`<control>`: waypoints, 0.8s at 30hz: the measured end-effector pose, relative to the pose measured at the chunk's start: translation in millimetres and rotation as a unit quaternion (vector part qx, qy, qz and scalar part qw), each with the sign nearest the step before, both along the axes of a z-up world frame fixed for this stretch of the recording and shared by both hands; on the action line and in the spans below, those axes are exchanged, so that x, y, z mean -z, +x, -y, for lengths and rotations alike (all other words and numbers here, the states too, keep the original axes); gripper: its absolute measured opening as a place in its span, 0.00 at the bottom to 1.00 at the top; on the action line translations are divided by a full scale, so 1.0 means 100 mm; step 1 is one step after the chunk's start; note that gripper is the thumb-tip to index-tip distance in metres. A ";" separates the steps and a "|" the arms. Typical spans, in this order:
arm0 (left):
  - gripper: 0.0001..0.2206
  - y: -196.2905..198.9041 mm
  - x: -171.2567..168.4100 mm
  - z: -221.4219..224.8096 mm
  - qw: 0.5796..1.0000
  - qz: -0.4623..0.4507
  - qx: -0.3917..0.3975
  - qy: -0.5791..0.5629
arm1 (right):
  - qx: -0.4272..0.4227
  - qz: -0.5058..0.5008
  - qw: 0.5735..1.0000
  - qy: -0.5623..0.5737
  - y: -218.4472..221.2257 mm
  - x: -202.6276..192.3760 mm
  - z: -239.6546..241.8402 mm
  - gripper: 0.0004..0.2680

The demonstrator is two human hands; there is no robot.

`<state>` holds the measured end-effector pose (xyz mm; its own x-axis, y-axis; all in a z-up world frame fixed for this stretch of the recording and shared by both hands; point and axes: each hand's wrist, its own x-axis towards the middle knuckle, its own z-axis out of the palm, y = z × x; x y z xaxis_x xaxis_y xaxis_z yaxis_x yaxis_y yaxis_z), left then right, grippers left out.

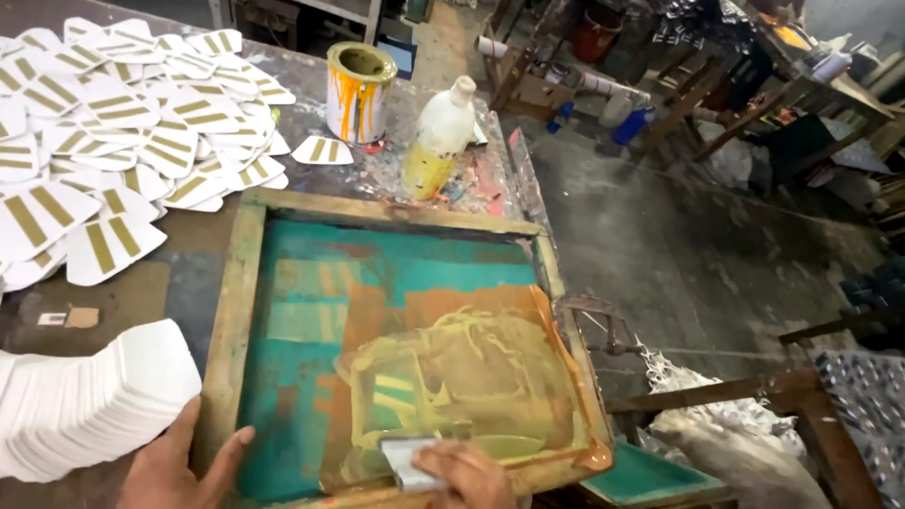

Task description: The worker is performing manual screen printing to apply gold stripes onto small white paper labels.

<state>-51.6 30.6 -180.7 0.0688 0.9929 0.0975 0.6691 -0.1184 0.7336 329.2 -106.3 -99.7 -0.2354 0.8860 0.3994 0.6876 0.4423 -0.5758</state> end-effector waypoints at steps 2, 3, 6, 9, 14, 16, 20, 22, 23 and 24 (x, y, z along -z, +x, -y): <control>0.39 0.03 0.01 -0.02 0.999 -0.026 -0.008 0.030 | -0.004 -0.003 1.000 0.011 -0.13 -0.21 -0.38 0.16; 0.39 0.04 0.01 0.01 0.997 -0.053 -0.011 0.055 | -0.004 -0.008 1.000 0.017 -0.21 -0.31 -0.52 0.15; 0.38 0.08 -0.06 0.09 0.997 -0.045 -0.044 0.048 | -0.002 -0.084 0.995 -0.050 -0.35 -0.55 -0.86 0.16; 0.37 0.18 -0.54 0.15 0.997 -0.041 -0.063 -0.019 | 0.029 -0.087 0.995 -0.033 -0.43 -0.48 -0.59 0.18; 0.36 0.16 -0.28 0.16 0.998 -0.014 -0.061 0.032 | -0.007 0.019 0.999 0.047 -0.14 0.62 0.09 0.10; 0.35 0.15 -0.27 0.15 0.996 -0.008 -0.048 0.069 | -0.022 0.037 0.998 0.039 -0.08 0.66 0.14 0.09; 0.30 0.26 -0.72 0.28 0.981 0.173 -0.083 0.000 | -0.031 0.049 0.995 0.082 0.04 0.30 0.12 0.11; 0.28 0.38 -1.24 0.32 0.962 0.254 -0.095 -0.025 | -0.024 0.078 0.990 0.117 0.35 0.35 0.14 0.10; 0.24 0.44 -1.59 0.34 0.935 0.354 -0.010 0.028 | -0.001 0.151 0.968 0.198 0.58 0.43 0.18 0.10; 0.20 0.51 -1.94 0.36 0.888 0.446 0.075 0.081 | 0.022 0.223 0.934 0.277 0.81 0.51 0.21 0.11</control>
<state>-0.6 -5.7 12.9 0.0233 0.9470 0.3202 -0.2012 -0.3093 0.9294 410.2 -127.6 -150.5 -0.4558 0.5845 0.6713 0.8292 0.5530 0.0815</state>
